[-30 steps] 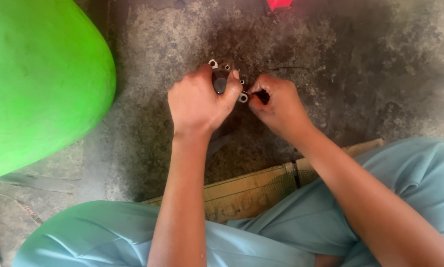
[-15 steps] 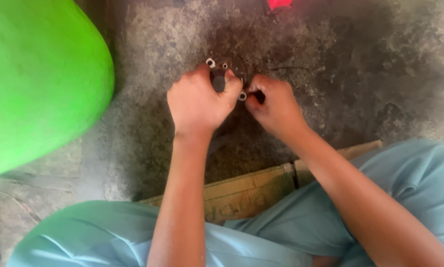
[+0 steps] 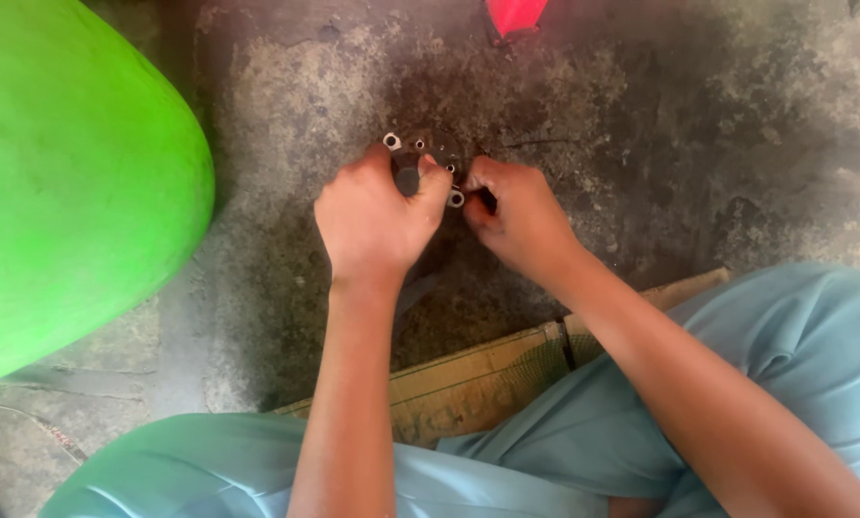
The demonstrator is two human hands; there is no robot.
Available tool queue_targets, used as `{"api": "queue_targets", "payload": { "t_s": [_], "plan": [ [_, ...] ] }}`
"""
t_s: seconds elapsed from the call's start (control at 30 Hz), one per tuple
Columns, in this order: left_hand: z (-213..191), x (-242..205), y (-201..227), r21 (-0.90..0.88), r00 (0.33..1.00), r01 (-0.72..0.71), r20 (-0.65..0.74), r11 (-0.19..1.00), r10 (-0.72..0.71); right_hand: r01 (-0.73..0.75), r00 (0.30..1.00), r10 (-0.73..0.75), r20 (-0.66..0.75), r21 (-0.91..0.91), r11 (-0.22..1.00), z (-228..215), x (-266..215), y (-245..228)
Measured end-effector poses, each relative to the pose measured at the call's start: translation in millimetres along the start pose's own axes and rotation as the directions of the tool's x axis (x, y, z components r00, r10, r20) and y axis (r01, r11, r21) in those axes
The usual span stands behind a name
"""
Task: The person manipulates a small metal component on the floor, inserting a wire and tightening it with a small screwdriver.
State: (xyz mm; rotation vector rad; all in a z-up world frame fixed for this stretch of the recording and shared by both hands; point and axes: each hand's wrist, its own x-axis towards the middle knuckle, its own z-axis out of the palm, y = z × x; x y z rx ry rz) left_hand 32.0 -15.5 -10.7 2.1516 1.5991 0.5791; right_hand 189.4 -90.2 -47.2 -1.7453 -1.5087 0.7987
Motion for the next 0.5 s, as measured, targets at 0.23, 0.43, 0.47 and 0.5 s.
{"api": "queue_targets", "payload": {
  "t_s": [0.23, 0.43, 0.47, 0.5],
  "plan": [
    [2.2, -2.0, -3.8, 0.037, 1.0, -0.006, -0.023, 0.999, 0.007, 0.169, 0.984, -0.17, -0.057, -0.022, 0.985, 1.1, -0.8, -0.2],
    [5.5, -0.4, -4.5, -0.014, 0.998, -0.021, -0.053, 1.0, 0.021, 0.103, 0.994, -0.103, -0.027, -0.022, 0.994, -2.1, 2.5, -0.1],
    [5.8, -1.4, -5.8, -0.012, 0.998, -0.027, -0.051, 1.0, 0.026, 0.099, 0.994, -0.102, -0.049, -0.051, 0.994, 0.1, 3.0, 0.2],
    [6.5, -2.3, -6.8, -0.011, 0.998, -0.032, -0.05, 0.999, 0.031, 0.095, 0.992, -0.101, -0.072, -0.081, 0.992, 1.8, 2.2, 0.9]
  ]
}}
